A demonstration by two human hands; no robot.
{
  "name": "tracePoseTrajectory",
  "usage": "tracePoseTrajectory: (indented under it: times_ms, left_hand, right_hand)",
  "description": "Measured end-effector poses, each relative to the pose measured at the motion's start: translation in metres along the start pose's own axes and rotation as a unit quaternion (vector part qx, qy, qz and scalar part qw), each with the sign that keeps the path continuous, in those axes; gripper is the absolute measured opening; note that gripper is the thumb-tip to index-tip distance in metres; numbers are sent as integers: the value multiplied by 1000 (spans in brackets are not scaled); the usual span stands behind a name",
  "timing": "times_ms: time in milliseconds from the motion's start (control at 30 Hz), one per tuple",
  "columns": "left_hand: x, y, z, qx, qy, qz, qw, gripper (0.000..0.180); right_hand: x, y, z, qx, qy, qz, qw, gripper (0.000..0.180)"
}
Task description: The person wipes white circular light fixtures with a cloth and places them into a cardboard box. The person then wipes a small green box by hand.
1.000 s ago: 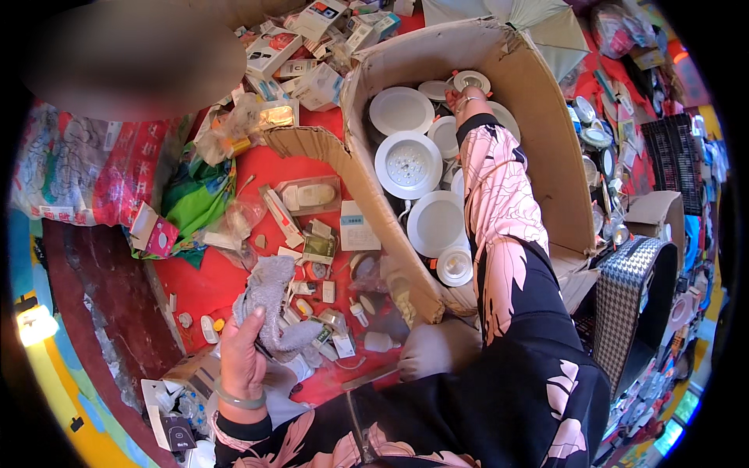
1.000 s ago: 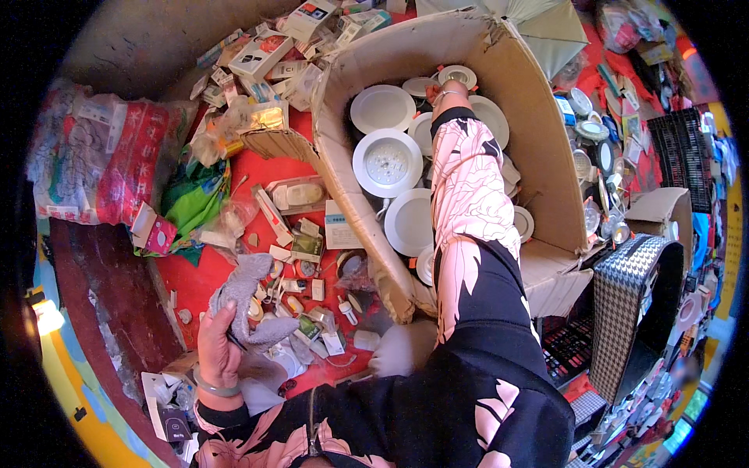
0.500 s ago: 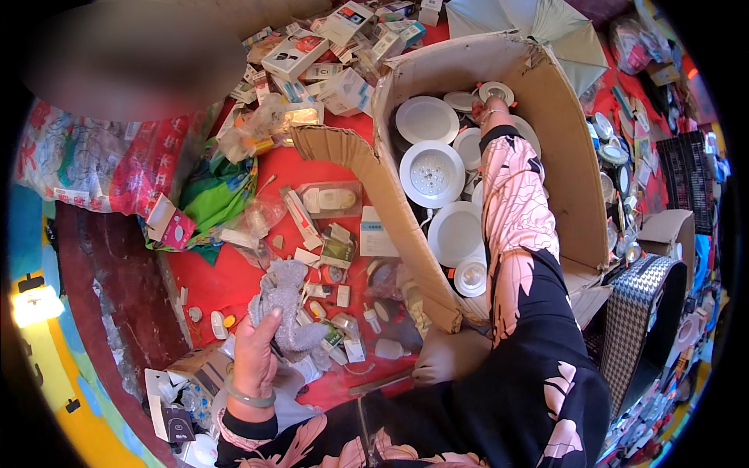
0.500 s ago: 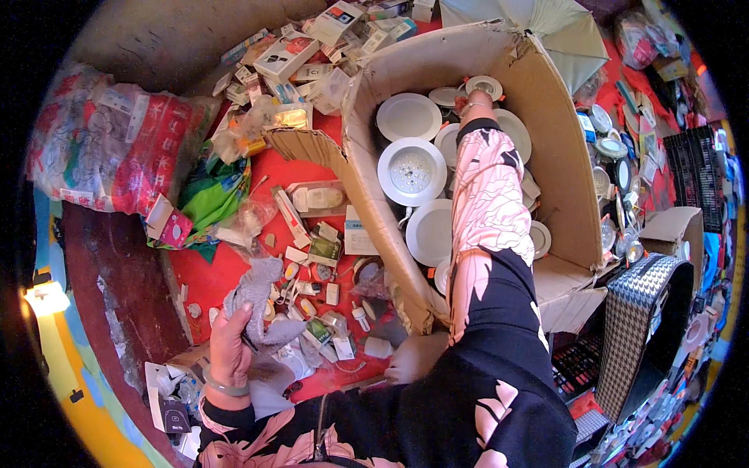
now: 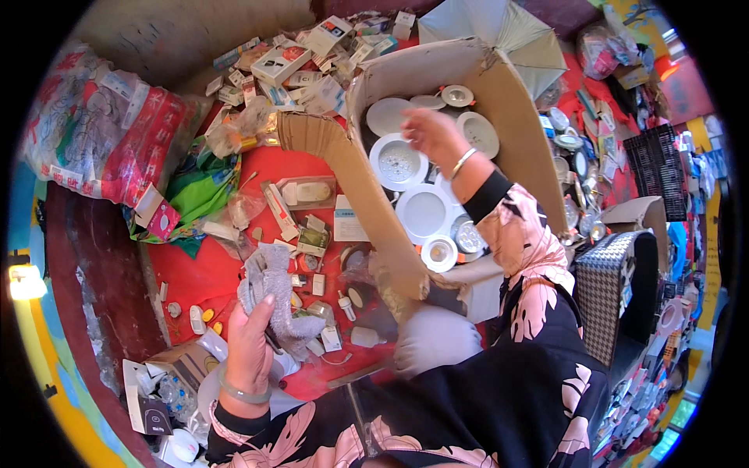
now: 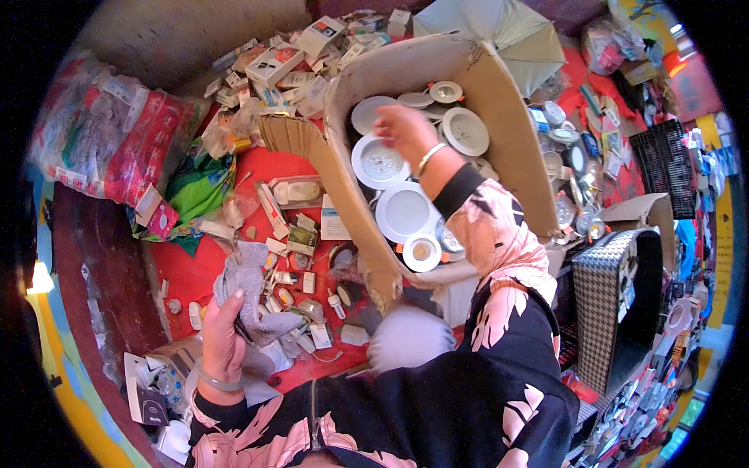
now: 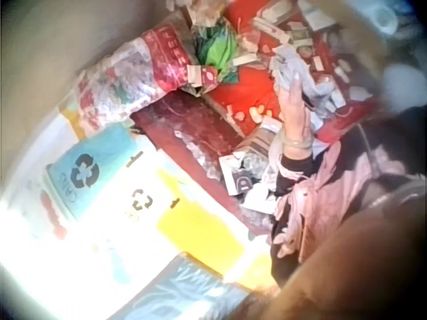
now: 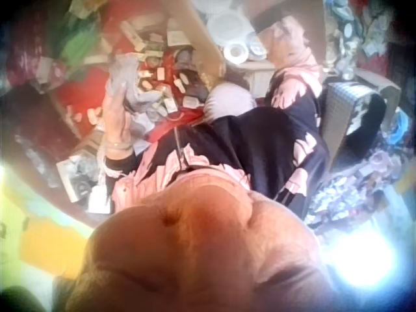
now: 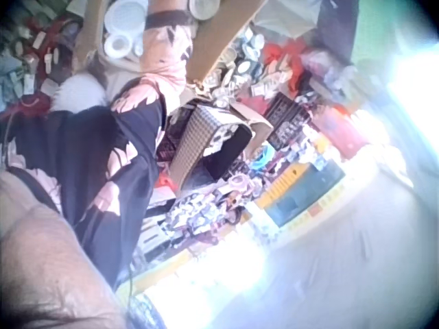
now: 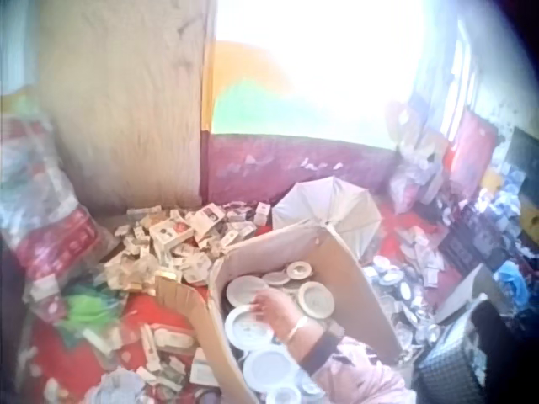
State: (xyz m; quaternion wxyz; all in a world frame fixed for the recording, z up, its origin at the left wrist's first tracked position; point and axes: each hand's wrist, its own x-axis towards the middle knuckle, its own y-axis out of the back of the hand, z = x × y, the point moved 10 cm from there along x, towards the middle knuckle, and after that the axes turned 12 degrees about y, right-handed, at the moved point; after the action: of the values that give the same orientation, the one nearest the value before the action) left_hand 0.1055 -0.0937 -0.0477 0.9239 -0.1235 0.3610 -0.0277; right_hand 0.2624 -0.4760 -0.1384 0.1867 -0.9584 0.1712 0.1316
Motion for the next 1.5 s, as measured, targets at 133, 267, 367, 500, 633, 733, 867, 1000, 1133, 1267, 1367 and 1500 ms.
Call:
tracePoseTrajectory:
  times_ms: [133, 267, 367, 500, 633, 733, 867, 1000, 1133, 1267, 1367, 1500]
  left_hand:
    - [-18, -14, -16, 50, -19, -66, 996, 32]
    - [-21, -37, -18, 218, -122, -111, 962, 23]
    - [-33, -37, -22, 360, -214, -146, 896, 23]
    - [-62, -60, -31, 454, -218, -266, 822, 22]
    - [-77, -38, -36, 510, -169, -295, 790, 24]
    - [-81, -21, -37, 529, -180, -283, 780, 27]
    - [-70, 7, -38, 512, -164, -244, 807, 26]
    - [-54, 32, -33, 513, -165, -191, 821, 24]
    - [-70, 40, 7, 441, -296, -107, 841, 19]
    - [-68, 56, 36, 373, -337, -54, 863, 16]
    - [-73, 56, 48, 307, -366, -50, 877, 14]
    - [-75, 56, 58, 270, -371, -26, 888, 15]
  right_hand:
    - [-115, -113, -25, -112, 16, -210, 971, 25]
    - [-237, -202, -33, -406, 306, -461, 727, 45]
    - [-296, -234, -20, -484, 339, -485, 645, 52]
    - [-323, -214, 11, -528, 248, -477, 657, 52]
    - [-346, -200, 33, -530, 208, -491, 659, 43]
    - [-347, -191, 39, -531, 185, -415, 715, 27]
    - [-347, -200, 43, -589, 222, -382, 677, 26]
    - [-341, -211, 45, -580, 245, -386, 674, 23]
    - [-332, -233, 21, -539, 398, -340, 660, 18]
    - [-324, -239, 9, -462, 373, -302, 746, 16]
    - [-326, -238, 13, -387, 316, -352, 791, 23]
    - [-339, -241, 8, -381, 275, -406, 784, 27]
